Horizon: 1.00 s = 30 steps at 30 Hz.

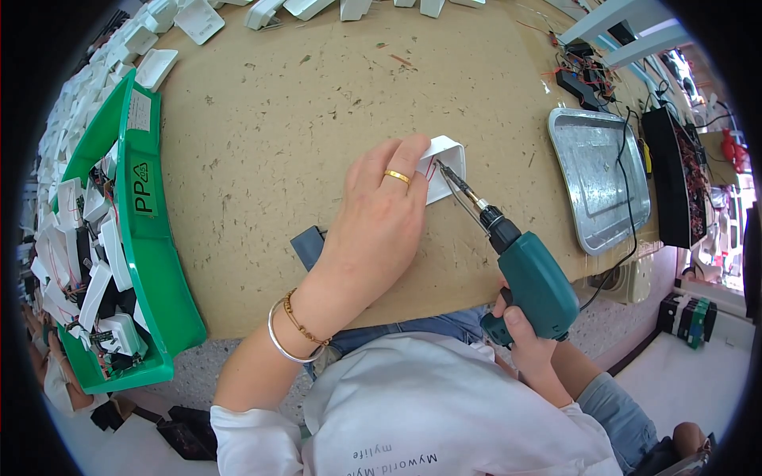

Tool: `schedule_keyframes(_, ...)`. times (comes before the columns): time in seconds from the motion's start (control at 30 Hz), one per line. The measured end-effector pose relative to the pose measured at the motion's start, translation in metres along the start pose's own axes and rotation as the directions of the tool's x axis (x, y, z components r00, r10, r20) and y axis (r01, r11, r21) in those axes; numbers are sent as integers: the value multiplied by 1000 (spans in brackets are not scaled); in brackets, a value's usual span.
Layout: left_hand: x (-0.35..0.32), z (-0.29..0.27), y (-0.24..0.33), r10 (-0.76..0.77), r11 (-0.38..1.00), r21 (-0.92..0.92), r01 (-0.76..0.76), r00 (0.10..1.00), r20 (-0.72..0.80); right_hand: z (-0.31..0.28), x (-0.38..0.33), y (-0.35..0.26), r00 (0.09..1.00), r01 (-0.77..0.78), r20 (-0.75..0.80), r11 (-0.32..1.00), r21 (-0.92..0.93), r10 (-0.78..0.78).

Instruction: Soldering electronic components into small plastic housings at a workstation.

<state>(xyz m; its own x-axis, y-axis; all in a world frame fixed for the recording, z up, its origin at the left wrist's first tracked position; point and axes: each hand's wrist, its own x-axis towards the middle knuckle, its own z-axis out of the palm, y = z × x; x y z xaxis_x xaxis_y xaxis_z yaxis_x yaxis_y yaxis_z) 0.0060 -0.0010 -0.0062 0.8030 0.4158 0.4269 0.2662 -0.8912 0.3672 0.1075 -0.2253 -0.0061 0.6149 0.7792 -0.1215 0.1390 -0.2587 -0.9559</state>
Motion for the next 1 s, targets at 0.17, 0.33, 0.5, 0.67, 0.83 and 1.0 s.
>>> schedule_keyframes(0.17, 0, 1, 0, 5, 1000, 4, -5, 1000, -6, 0, -1, 2, 999, 19, -29, 999, 27, -18)
schedule_keyframes(0.33, 0, 1, 0, 2, 1000, 11, -2, 1000, -10, 3, 2, -3, 1000, 13, -28, 1000, 16, -12)
schedule_keyframes(0.5, 0, 2, 1, 16, 1000, 18, -15, 1000, -10, 2, -3, -1, 996, -76, -45, 996, 39, 78)
schedule_keyframes(0.67, 0, 1, 1, 14, 1000, 26, -13, 1000, -4, 2, -1, -6, 994, -94, -37, 990, 103, 98)
schedule_keyframes(0.83, 0, 1, 1, 4, 1000, 16, -4, 1000, 8, 4, 0, -6, 997, -67, -44, 995, 79, 71)
schedule_keyframes(1.0, 0, 0, 1, 5, 1000, 10, -5, 1000, 7, 3, -1, -8, 995, -90, -44, 992, 85, 94)
